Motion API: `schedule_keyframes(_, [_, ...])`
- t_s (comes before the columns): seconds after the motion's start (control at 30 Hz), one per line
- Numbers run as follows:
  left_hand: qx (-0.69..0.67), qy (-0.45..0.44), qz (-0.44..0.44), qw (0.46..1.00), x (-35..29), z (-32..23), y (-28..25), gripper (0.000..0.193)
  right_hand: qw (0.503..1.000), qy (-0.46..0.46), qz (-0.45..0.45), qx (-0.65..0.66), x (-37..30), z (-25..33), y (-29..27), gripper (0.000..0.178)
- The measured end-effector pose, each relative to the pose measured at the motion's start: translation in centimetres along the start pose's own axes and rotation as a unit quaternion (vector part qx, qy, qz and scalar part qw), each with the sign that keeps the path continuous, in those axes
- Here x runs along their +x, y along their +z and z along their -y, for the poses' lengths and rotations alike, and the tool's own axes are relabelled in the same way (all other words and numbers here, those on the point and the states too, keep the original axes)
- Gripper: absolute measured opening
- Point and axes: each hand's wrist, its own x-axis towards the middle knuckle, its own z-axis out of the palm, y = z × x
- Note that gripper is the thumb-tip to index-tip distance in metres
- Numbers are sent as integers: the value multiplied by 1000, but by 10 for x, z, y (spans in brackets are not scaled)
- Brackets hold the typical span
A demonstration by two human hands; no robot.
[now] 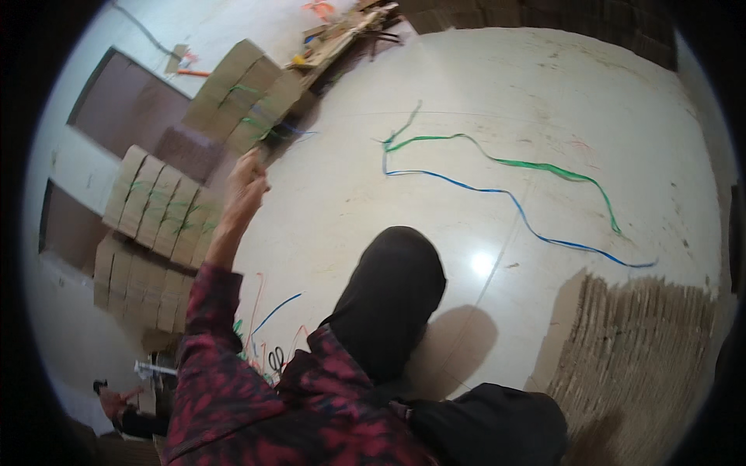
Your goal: The person gathers a stack of flat cardboard sheets, wraps blue and green plastic straps around them, and ties knots to secure the bundle. They then use scissors to trim the excess strap ends and place the finished bundle upright among other stacks.
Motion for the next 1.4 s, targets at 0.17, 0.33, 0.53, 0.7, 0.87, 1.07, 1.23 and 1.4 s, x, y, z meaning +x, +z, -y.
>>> schedule_keyframes(0.17, [-148,4,133,980,-86,-83,43,44,997,76,18,-3,13,-60,45,45])
schedule_keyframes(0.33, [-382,-216,499,747,-226,-137,136,32,996,61,68,5,8,-17,42,48])
schedule_keyframes(0.53, [-518,-338,671,409,-300,-113,265,50,998,28,-23,47,-2,8,14,44])
schedule_keyframes(0.7, [-495,-340,746,288,-319,-127,285,57,993,-30,-105,37,-5,4,16,41])
schedule_keyframes(0.87, [-370,-339,792,349,-341,-141,297,64,994,-60,-83,50,-4,-1,16,39])
schedule_keyframes(1.07, [-266,-260,812,449,-377,-159,332,73,997,-26,-55,42,3,-1,14,45])
schedule_keyframes(1.23, [-398,-322,815,272,-341,-222,324,103,997,-18,-80,12,18,-13,27,50])
schedule_keyframes(1.4, [-418,-358,793,263,-330,-214,329,122,998,7,-54,5,1,7,17,52])
